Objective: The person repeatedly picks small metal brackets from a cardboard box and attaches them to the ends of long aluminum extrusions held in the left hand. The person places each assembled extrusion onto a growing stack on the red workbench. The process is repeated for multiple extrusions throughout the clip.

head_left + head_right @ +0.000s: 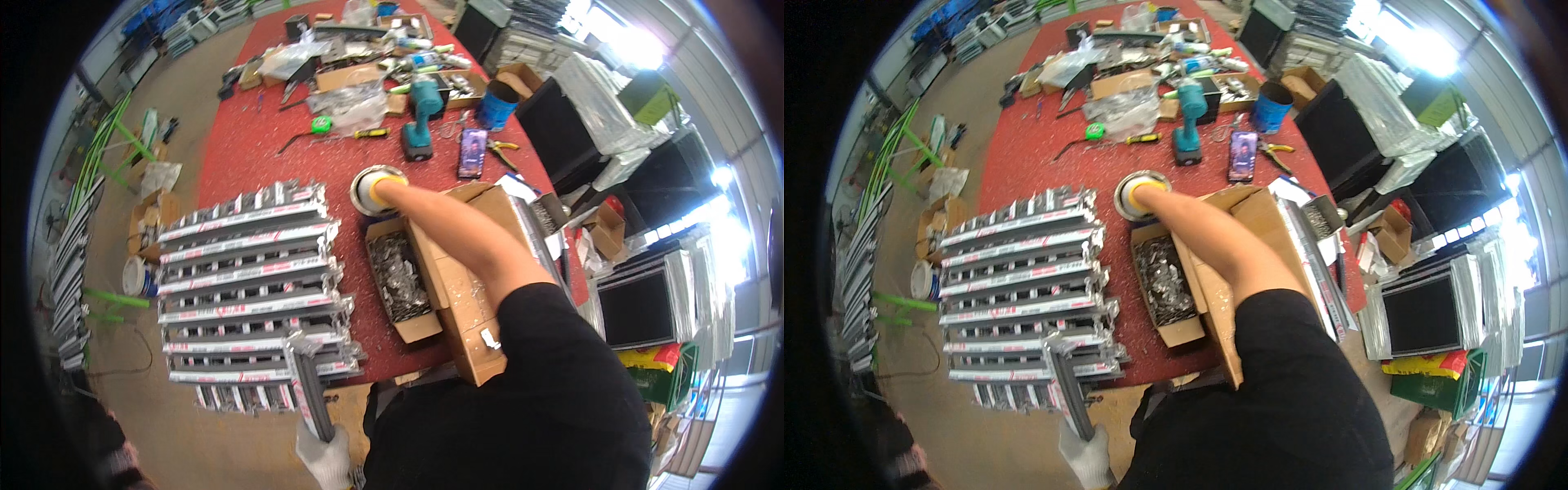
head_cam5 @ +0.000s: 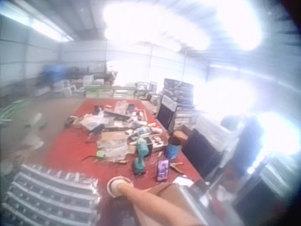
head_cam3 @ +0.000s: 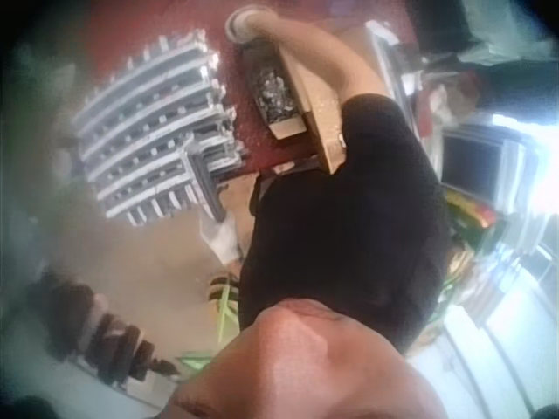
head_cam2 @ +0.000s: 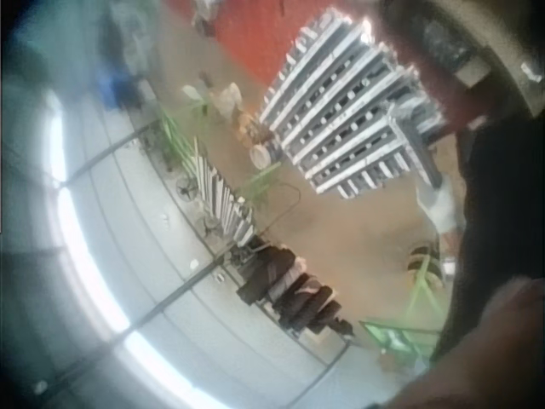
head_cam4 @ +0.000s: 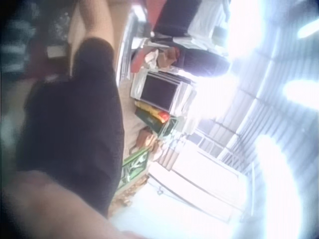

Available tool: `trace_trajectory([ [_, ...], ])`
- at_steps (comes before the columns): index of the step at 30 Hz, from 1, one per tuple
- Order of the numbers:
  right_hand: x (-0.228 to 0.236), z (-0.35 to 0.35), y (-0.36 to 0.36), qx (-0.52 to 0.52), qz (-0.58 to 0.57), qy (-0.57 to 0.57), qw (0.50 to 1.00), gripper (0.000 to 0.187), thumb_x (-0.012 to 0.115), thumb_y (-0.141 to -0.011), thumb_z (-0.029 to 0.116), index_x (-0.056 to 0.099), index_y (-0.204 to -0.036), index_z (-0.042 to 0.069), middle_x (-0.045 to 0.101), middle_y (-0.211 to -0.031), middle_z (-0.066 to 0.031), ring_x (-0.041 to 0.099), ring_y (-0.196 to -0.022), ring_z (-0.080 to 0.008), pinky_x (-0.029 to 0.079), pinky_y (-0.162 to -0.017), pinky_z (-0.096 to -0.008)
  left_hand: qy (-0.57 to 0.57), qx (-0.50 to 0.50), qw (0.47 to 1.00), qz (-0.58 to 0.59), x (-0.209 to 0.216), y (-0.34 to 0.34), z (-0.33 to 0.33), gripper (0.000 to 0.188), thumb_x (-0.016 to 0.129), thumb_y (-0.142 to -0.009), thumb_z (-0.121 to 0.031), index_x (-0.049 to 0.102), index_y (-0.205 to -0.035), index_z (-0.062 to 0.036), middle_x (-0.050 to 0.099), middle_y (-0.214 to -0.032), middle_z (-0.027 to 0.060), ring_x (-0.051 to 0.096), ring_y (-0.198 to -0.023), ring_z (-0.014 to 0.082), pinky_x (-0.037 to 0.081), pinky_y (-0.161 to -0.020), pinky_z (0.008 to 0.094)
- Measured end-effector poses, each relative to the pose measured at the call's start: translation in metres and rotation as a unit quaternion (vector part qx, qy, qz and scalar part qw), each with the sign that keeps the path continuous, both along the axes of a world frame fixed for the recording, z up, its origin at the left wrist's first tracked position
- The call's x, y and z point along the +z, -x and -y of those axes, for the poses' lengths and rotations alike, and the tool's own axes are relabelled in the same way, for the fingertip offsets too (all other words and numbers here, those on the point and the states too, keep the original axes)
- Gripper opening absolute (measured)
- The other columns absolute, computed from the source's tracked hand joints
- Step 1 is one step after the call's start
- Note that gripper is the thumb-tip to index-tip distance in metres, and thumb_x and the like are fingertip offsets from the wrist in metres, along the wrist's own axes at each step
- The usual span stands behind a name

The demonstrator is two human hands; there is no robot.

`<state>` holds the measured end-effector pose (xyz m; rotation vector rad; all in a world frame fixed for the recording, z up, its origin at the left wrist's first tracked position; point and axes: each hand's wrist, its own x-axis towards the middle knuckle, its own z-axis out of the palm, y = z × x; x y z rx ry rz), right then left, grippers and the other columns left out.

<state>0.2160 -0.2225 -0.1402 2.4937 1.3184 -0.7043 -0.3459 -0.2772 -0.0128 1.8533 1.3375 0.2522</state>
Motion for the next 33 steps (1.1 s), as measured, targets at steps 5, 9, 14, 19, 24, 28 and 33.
trace_trajectory([
  [5,0.056,0.025,0.009,-0.057,0.079,-0.083,0.992,0.035,0.075,-0.086,0.03,0.09,-0.105,0.004,0.084,-0.115,-0.027,0.083,-0.113,-0.0378,0.065,-0.097,-0.0453,-0.017,-0.034,0.999,-0.03,-0.011,-0.001,-0.005,0.041,0.081,-0.084,-0.011,0.07,-0.12,0.0052,0.071,-0.085,0.0187,0.068,-0.072,0.0326,0.057,-0.072,0.0441],
  [9,0.118,0.065,0.02,-0.126,0.012,-0.215,0.969,0.039,0.079,-0.085,0.033,0.089,-0.107,0.002,0.084,-0.115,-0.0266,0.083,-0.106,-0.0409,0.066,-0.093,-0.0439,-0.016,-0.047,0.999,-0.011,-0.007,-0.002,-0.002,0.043,0.081,-0.085,-0.011,0.071,-0.123,0.0057,0.072,-0.087,0.0192,0.072,-0.076,0.0332,0.058,-0.076,0.0435],
  [14,0.162,0.145,0.092,-0.278,-0.236,-0.424,0.829,0.023,0.087,-0.086,0.01,0.078,-0.101,-0.005,0.081,-0.089,-0.0121,0.078,-0.077,-0.0172,0.064,-0.072,-0.0331,0.002,-0.046,0.999,-0.024,-0.001,-0.001,-0.007,0.04,0.081,-0.085,-0.011,0.07,-0.12,0.0054,0.069,-0.086,0.0158,0.065,-0.074,0.0243,0.056,-0.074,0.0403],
  [19,0.17,0.208,0.21,-0.365,-0.321,-0.413,0.77,0.017,0.085,-0.089,0.007,0.075,-0.097,-0.004,0.079,-0.087,-0.0108,0.077,-0.076,-0.0156,0.063,-0.071,-0.0325,0.032,-0.039,0.999,0.0,0.007,0.0,-0.028,0.032,0.08,-0.085,-0.009,0.068,-0.112,0.0039,0.065,-0.082,0.0098,0.057,-0.071,0.017,0.053,-0.07,0.0367],
  [24,0.14,0.23,0.316,-0.495,-0.359,-0.365,0.702,0.022,0.084,-0.087,0.012,0.078,-0.099,-0.005,0.08,-0.085,-0.0125,0.076,-0.075,-0.0162,0.062,-0.073,-0.0346,0.012,-0.11,0.994,-0.02,0.02,0.001,-0.053,0.036,0.081,-0.084,-0.009,0.07,-0.116,0.0037,0.069,-0.086,0.0115,0.061,-0.073,0.0183,0.055,-0.073,0.037],
  [28,0.081,0.234,0.366,-0.55,-0.315,-0.388,0.669,0.023,0.084,-0.087,0.016,0.078,-0.097,-0.004,0.081,-0.086,-0.0148,0.078,-0.078,-0.0197,0.063,-0.076,-0.0372,0.01,-0.168,0.984,-0.05,0.023,0.001,-0.069,0.043,0.081,-0.083,-0.009,0.071,-0.123,0.0042,0.073,-0.091,0.0136,0.066,-0.077,0.0206,0.058,-0.078,0.0379],
  [33,0.007,0.221,0.382,-0.572,-0.182,-0.39,0.698,0.023,0.081,-0.087,0.017,0.079,-0.1,-0.002,0.082,-0.09,-0.0201,0.081,-0.084,-0.0332,0.064,-0.083,-0.0427,-0.023,-0.227,0.973,-0.047,0.017,0.009,-0.08,0.049,0.082,-0.083,-0.009,0.072,-0.129,0.0051,0.077,-0.097,0.0159,0.072,-0.081,0.0249,0.059,-0.081,0.0386],
])
